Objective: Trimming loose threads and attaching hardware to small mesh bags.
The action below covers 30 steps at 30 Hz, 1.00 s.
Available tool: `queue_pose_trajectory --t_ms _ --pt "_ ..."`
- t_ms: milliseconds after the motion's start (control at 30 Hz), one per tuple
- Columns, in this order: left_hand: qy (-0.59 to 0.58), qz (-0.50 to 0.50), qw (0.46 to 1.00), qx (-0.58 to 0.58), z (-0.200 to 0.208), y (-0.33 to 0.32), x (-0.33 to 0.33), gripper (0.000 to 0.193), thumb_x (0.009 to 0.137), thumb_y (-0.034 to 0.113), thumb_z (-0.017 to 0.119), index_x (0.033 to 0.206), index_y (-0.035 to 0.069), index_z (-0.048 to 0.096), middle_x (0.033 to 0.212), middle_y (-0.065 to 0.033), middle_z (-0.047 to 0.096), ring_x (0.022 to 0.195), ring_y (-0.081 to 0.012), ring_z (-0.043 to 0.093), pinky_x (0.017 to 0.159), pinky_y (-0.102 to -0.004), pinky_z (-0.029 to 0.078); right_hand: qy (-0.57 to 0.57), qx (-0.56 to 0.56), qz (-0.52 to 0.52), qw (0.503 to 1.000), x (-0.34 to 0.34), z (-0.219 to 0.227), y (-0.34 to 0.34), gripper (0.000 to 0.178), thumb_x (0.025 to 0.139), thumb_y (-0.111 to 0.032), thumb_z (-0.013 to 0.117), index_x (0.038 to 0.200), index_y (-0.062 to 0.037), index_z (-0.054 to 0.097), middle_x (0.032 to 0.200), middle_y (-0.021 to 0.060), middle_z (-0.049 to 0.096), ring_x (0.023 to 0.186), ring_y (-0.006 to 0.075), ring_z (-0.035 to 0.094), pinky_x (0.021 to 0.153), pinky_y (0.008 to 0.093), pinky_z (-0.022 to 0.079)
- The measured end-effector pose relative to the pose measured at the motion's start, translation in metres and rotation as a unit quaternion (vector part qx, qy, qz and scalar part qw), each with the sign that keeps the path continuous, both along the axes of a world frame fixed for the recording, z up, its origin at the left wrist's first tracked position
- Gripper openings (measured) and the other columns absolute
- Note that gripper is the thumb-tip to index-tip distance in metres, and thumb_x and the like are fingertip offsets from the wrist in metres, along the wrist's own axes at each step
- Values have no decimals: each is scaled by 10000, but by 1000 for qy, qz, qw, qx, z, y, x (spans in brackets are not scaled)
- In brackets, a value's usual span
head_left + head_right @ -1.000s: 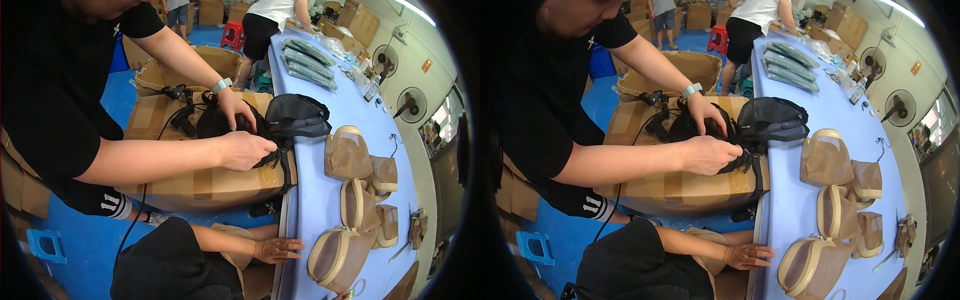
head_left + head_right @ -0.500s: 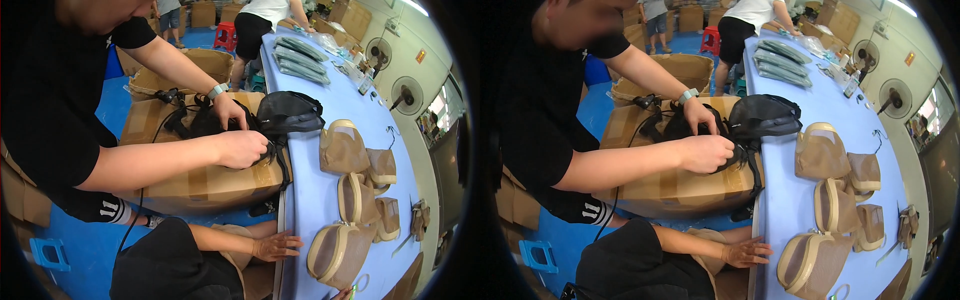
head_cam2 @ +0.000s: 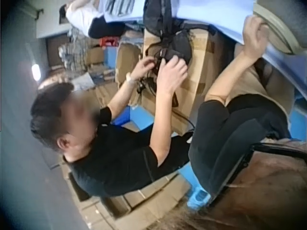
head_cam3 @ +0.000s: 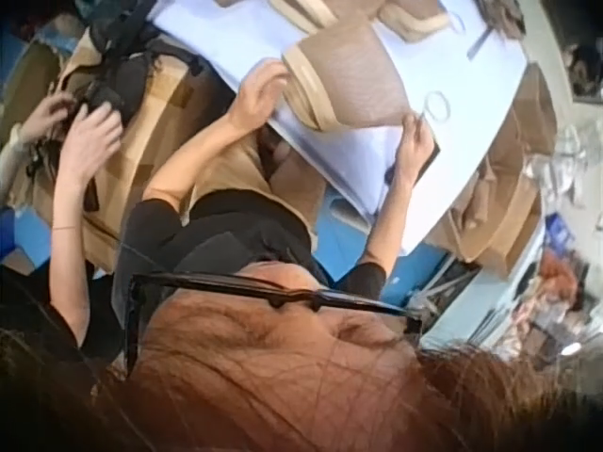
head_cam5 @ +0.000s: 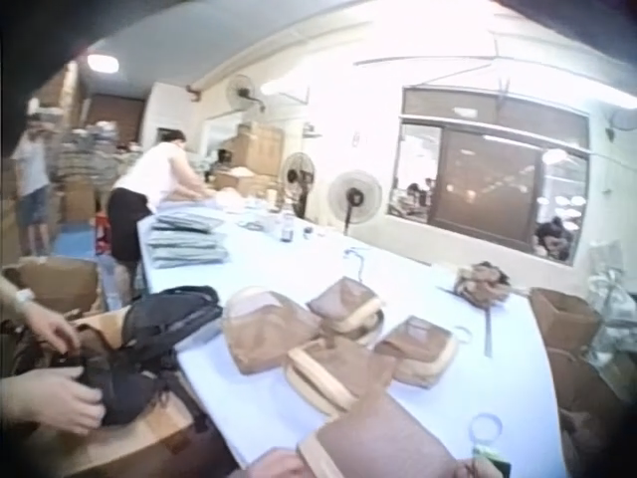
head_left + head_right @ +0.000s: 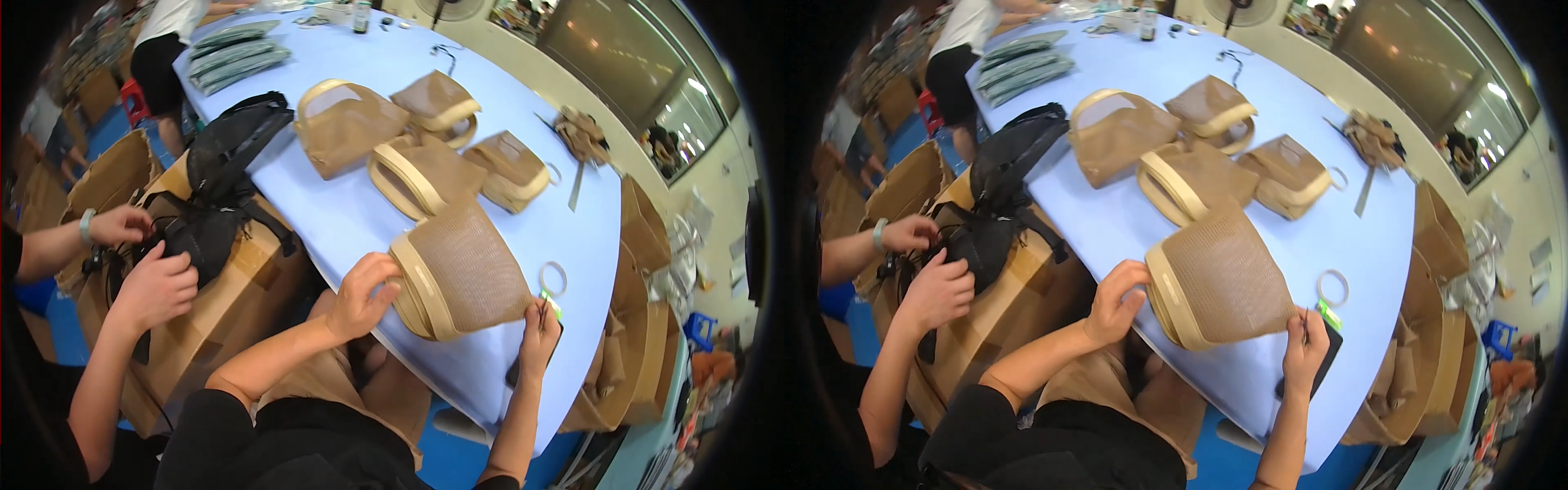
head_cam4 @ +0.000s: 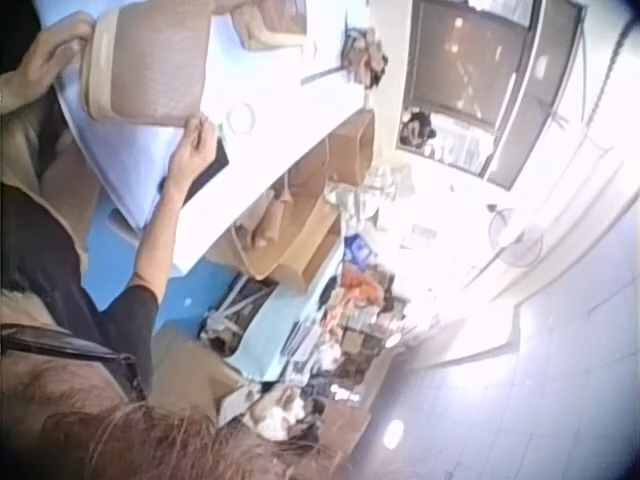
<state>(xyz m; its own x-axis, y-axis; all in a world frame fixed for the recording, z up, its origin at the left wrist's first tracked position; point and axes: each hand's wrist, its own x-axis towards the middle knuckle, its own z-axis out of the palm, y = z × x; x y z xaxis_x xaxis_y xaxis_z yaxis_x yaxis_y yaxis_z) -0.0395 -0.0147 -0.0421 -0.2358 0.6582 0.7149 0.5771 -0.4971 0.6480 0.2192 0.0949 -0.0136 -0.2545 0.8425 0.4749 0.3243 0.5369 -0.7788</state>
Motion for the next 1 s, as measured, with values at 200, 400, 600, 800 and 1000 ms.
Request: queue_pose_trajectory --t_ms 200,400,600,800,1000 --pt "-71 -293 951 -65 16 21 31 597 860 513 376 1051 -38 503 961 -158 529 909 -300 499 819 -313 379 8 -1 -57 998 4 18 5 187 823 -120 548 727 40 539 587 12 440 557 73 383 510 222 320" --pt "-207 -359 878 -241 13 25 40 616 840 509 439 1194 5 414 1165 -121 481 1111 -229 434 896 -339 372 65 -43 -38 996 -18 23 8 246 817 -145 571 651 23 499 525 -4 395 523 60 344 470 229 288" --pt "-479 -340 779 -221 61 29 39 530 902 312 398 1310 12 240 1244 -145 423 1140 -254 425 952 -380 349 36 28 4 999 -10 0 4 170 798 -155 582 760 11 582 621 12 517 552 104 438 511 242 346" --pt "-23 -275 933 -233 71 21 34 380 821 51 454 1198 17 427 1148 -159 488 1069 -282 461 895 -378 357 243 -64 11 968 -4 -8 9 425 881 -351 466 1071 26 510 720 4 521 441 8 304 404 157 233" --pt "314 -263 903 -130 12 40 26 576 596 -23 480 1164 72 476 1095 -160 500 1033 -358 442 907 -409 334 322 -107 43 940 -12 -11 8 560 869 -382 475 1238 17 341 594 -49 391 424 14 286 382 164 226"
